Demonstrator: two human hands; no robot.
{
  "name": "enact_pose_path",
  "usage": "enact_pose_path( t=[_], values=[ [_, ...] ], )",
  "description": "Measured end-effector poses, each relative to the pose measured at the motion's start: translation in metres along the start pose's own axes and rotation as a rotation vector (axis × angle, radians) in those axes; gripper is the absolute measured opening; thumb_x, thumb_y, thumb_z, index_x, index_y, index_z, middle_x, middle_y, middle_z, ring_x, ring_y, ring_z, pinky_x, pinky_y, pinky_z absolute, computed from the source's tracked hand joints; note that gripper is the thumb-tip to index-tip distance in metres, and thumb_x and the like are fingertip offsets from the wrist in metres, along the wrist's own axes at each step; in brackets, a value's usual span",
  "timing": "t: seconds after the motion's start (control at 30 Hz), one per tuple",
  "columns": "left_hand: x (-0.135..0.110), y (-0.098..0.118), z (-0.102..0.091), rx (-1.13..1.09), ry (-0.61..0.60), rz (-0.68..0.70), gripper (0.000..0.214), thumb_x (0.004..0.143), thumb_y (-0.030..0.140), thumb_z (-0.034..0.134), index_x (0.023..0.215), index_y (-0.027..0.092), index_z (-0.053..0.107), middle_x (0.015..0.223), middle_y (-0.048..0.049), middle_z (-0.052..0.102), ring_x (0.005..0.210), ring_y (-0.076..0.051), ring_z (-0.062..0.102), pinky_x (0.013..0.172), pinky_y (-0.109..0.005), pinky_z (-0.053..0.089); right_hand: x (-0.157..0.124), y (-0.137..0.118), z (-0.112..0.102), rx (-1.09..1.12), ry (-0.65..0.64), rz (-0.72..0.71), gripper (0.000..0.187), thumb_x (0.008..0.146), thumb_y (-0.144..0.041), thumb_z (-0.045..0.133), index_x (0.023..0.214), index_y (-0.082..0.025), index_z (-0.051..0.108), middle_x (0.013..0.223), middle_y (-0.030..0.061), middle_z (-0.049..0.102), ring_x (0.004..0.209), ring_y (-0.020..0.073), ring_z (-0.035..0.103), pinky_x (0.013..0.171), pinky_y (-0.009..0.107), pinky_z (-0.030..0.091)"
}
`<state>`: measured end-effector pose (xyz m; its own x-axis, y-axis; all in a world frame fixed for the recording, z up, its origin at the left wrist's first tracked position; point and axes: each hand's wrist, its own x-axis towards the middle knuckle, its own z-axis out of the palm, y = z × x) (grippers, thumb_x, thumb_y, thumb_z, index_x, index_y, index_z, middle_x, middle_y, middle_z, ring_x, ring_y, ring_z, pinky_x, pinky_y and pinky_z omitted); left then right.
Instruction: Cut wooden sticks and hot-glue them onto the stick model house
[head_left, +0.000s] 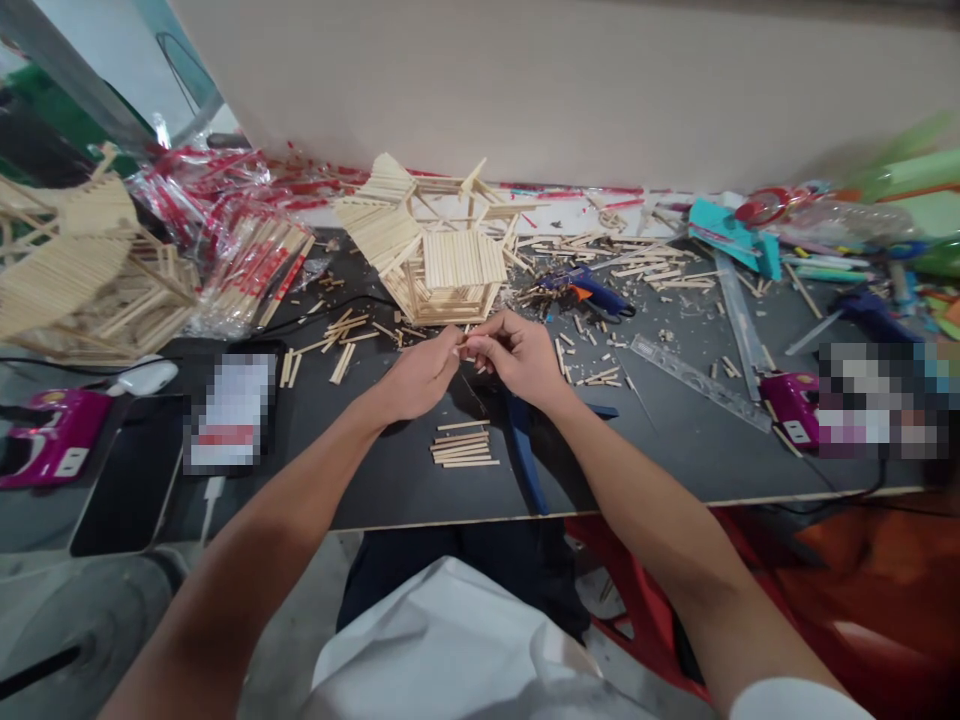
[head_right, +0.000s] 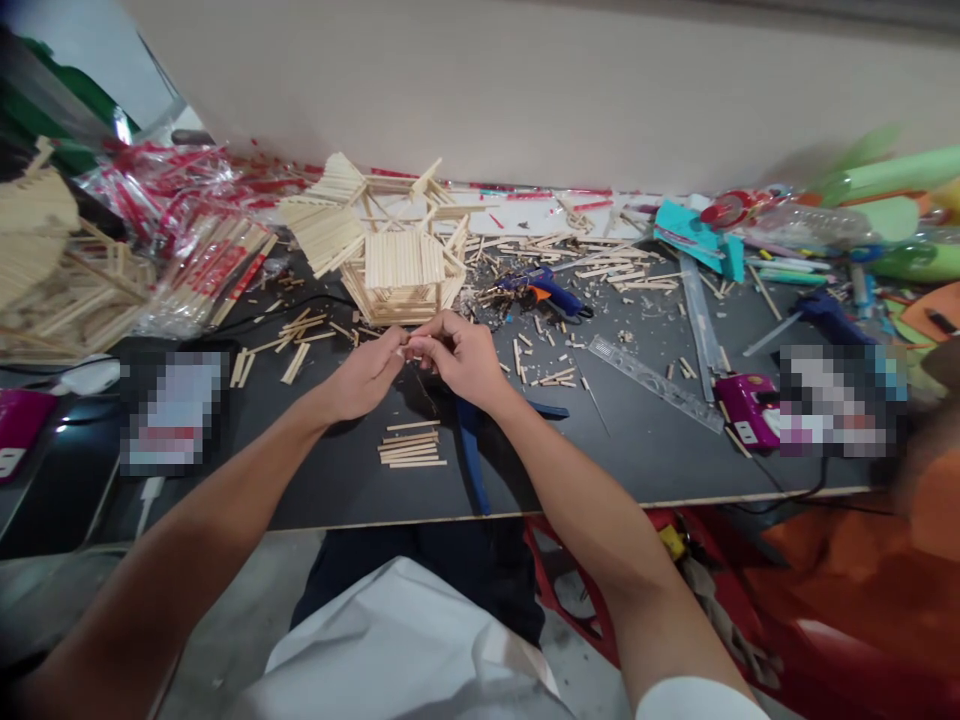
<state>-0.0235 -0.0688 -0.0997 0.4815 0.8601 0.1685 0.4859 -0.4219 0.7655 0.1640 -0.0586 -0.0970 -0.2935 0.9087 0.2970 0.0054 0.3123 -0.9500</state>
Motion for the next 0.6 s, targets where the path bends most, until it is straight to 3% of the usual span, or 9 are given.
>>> enact_pose_path(
  t=[0.17,0.27,0.37,0.47,0.6],
  values=[
    [-0.0006,0.0001,-0.0028,0.016,0.000,-0.016,0.017,0.100,0.027,0.036,0.088,0.021,0.047,0.076,-0.0019,0.055,0.067,-0.017,0.051,0.063,-0.028,0.032,-0.0030,0.0006,0.0019,-0.085,-0.026,-0.022,0.024,0.086,-0.044,0.072,0.086,-0.022,0.064,0.066,-0.0012,0.068,0.053,0.0127,0.059,0.054,0.028,0.047],
    [0.0008,0.0040,-0.0023,-0.014,0.072,-0.027,0.019,0.099,0.027,0.037,0.086,0.021,0.050,0.069,0.0003,0.051,0.062,-0.016,0.047,0.061,-0.027,0.032,-0.0020,-0.0004,0.0034,-0.072,-0.016,-0.025,0.027,0.086,-0.048,0.071,0.086,-0.022,0.063,0.062,-0.0026,0.065,0.053,0.0124,0.058,0.054,0.028,0.047],
    [0.0027,0.0075,-0.0001,-0.257,0.186,-0.068,0.023,0.100,0.035,0.040,0.089,0.021,0.054,0.062,0.0037,0.044,0.054,-0.013,0.041,0.056,-0.025,0.032,0.0010,-0.0020,0.0039,0.006,0.024,0.023,0.032,0.085,-0.053,0.070,0.084,-0.023,0.060,0.061,-0.0034,0.063,0.052,0.0119,0.057,0.052,0.027,0.047],
    [0.0044,0.0079,0.0009,-0.515,0.253,-0.084,0.025,0.098,0.043,0.047,0.099,0.021,0.060,0.061,0.0042,0.048,0.049,-0.011,0.043,0.050,-0.023,0.034,0.0037,-0.0023,0.0046,0.102,0.093,0.078,0.037,0.081,-0.057,0.073,0.083,-0.023,0.058,0.068,-0.0015,0.067,0.057,0.0118,0.060,0.054,0.027,0.049],
    [0.0057,0.0074,0.0021,-0.516,0.262,-0.065,0.028,0.093,0.043,0.059,0.103,0.019,0.069,0.065,0.0006,0.058,0.050,-0.010,0.051,0.047,-0.021,0.040,0.0050,0.0008,0.0069,0.193,0.143,0.099,0.040,0.078,-0.060,0.074,0.083,-0.024,0.056,0.074,-0.0003,0.068,0.061,0.0120,0.062,0.058,0.027,0.052]
  ],
)
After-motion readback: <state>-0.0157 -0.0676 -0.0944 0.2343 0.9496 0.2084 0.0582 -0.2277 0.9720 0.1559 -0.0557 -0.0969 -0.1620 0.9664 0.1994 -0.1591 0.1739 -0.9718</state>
